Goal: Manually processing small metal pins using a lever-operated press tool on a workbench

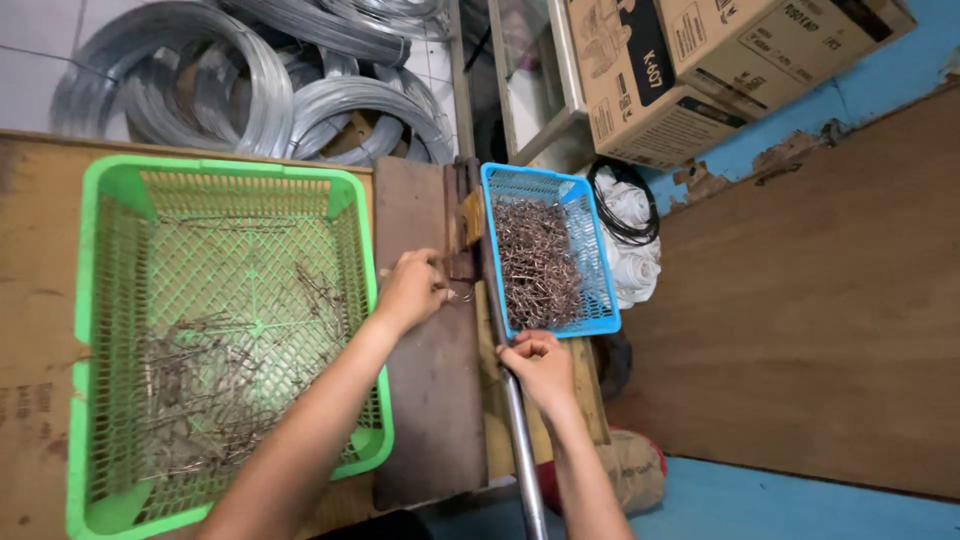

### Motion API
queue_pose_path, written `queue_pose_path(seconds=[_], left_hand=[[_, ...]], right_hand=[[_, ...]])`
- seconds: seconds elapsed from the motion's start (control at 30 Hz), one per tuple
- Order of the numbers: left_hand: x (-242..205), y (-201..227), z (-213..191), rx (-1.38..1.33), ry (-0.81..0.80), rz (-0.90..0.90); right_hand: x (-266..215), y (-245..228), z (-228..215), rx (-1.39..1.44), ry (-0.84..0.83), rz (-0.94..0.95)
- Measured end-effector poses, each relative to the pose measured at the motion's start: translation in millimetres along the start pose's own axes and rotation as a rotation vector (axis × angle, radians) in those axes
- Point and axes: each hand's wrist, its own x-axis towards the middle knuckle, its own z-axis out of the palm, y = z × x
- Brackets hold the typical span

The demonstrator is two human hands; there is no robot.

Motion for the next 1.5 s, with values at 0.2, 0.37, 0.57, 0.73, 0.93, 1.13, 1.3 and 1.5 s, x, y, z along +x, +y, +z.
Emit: queue_pose_path(seconds=[0.2, 0.37, 0.57, 0.73, 0.93, 1.13, 1.3, 1.5], left_hand=[[-17, -19, 3, -0.703, 0.016, -0.162], [-33, -22, -9, -0.777, 0.058, -0.225], [-38, 5, -4, -0.496, 0.049, -0.109], [-31, 48, 30, -0.368, -0.017, 0.065], [0, 76, 75, -0.189, 0.006, 0.269], [34, 85, 107, -0.004, 0.025, 0.358], [44, 81, 105, 0.147, 0.046, 0.347], [0, 74, 74, -0.05, 0.064, 0.288]], right_hand=[[7, 58, 48, -0.004, 0.046, 0.085], [1, 70, 59, -0.088, 0.045, 0.095], [-28, -7, 23, -0.043, 0.209, -0.165], [-21, -21, 2, 0.212, 0.351, -0.329], [10, 16, -23, 0.131, 0.5, -0.373], [46, 48, -30, -0.036, 0.58, -0.281], [77, 77, -28, -0.114, 0.552, -0.135], [62, 85, -25, -0.085, 0.59, -0.211]])
